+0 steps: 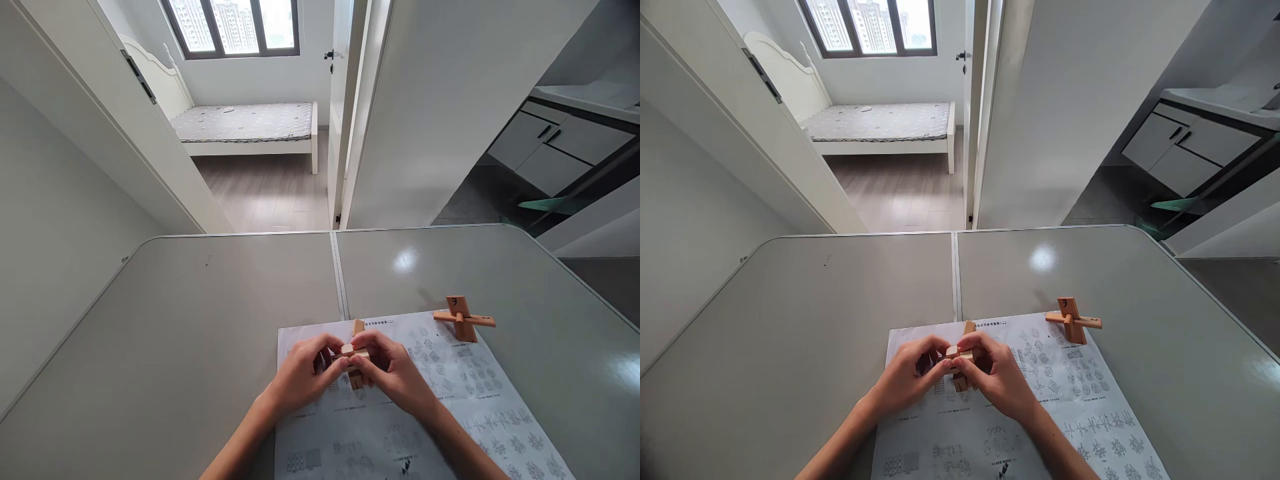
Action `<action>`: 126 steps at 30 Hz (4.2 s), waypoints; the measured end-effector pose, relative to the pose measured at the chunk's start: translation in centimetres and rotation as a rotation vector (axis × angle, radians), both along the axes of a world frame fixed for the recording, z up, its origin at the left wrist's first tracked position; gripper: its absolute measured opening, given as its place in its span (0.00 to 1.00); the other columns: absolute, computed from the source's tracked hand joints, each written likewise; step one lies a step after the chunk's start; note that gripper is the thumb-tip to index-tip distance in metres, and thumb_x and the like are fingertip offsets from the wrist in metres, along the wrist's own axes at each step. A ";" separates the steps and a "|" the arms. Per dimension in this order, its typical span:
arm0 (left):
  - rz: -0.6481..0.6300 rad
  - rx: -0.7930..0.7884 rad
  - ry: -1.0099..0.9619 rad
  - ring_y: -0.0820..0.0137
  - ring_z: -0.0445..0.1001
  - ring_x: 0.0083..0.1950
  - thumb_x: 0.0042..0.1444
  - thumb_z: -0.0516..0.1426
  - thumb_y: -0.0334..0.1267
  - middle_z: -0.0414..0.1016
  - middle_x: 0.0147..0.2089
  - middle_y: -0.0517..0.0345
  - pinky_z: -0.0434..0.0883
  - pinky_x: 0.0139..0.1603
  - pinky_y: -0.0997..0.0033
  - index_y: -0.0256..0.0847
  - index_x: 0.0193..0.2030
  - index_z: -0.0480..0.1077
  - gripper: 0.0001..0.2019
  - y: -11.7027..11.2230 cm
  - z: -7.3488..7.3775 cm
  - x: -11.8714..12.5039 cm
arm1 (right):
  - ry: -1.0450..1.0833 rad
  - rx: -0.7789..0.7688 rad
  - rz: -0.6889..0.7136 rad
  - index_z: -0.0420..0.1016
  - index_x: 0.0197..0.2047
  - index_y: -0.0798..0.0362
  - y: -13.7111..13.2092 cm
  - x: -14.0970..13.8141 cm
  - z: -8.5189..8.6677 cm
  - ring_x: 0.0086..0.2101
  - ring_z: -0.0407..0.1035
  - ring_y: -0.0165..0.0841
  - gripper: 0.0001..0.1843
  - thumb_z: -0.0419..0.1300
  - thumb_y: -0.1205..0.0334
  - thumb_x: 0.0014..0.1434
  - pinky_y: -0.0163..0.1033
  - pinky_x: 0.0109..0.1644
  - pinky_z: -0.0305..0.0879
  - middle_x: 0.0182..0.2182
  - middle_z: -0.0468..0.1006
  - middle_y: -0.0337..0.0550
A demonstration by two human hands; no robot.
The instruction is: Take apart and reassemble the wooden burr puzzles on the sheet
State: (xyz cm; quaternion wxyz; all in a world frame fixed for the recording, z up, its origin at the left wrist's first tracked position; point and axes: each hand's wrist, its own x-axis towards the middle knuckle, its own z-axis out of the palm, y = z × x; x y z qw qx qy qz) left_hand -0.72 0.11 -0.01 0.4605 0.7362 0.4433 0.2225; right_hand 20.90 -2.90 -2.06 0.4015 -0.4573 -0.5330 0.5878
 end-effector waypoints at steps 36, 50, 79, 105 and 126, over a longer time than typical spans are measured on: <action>-0.014 -0.014 -0.038 0.74 0.70 0.28 0.68 0.60 0.49 0.76 0.31 0.62 0.67 0.30 0.75 0.42 0.43 0.75 0.13 0.0 0.2 0.0 | 0.044 -0.033 0.004 0.74 0.48 0.49 -0.1 0.1 -0.1 0.26 0.73 0.32 0.19 0.66 0.42 0.67 0.39 0.32 0.73 0.31 0.78 0.38; 0.016 0.016 -0.079 0.75 0.68 0.28 0.67 0.60 0.45 0.74 0.31 0.61 0.66 0.29 0.76 0.41 0.43 0.75 0.10 -0.1 0.0 -0.1 | 0.055 -0.041 0.009 0.74 0.47 0.49 0.0 0.2 0.0 0.27 0.73 0.32 0.19 0.66 0.42 0.67 0.38 0.33 0.73 0.32 0.78 0.38; -0.018 0.090 -0.067 0.75 0.67 0.28 0.64 0.61 0.39 0.74 0.31 0.62 0.66 0.30 0.76 0.41 0.42 0.74 0.05 -0.4 -0.1 -0.4 | 0.044 0.033 0.033 0.72 0.50 0.47 -0.3 0.2 0.1 0.26 0.65 0.30 0.19 0.66 0.43 0.67 0.36 0.30 0.65 0.33 0.73 0.37; -0.044 0.054 -0.069 0.76 0.66 0.27 0.48 0.71 0.41 0.77 0.37 0.65 0.68 0.32 0.76 0.48 0.59 0.72 0.30 -0.4 -0.6 -0.5 | 0.039 0.004 -0.002 0.74 0.42 0.51 -0.3 0.1 -0.4 0.24 0.68 0.31 0.19 0.63 0.43 0.70 0.36 0.30 0.64 0.24 0.73 0.35; -0.049 0.008 -0.016 0.73 0.67 0.27 0.49 0.69 0.40 0.77 0.36 0.65 0.68 0.30 0.75 0.50 0.64 0.68 0.33 -0.5 -0.6 -0.2 | 0.044 0.024 0.000 0.75 0.48 0.50 -0.2 0.0 0.1 0.24 0.71 0.31 0.17 0.63 0.44 0.71 0.37 0.31 0.68 0.25 0.76 0.35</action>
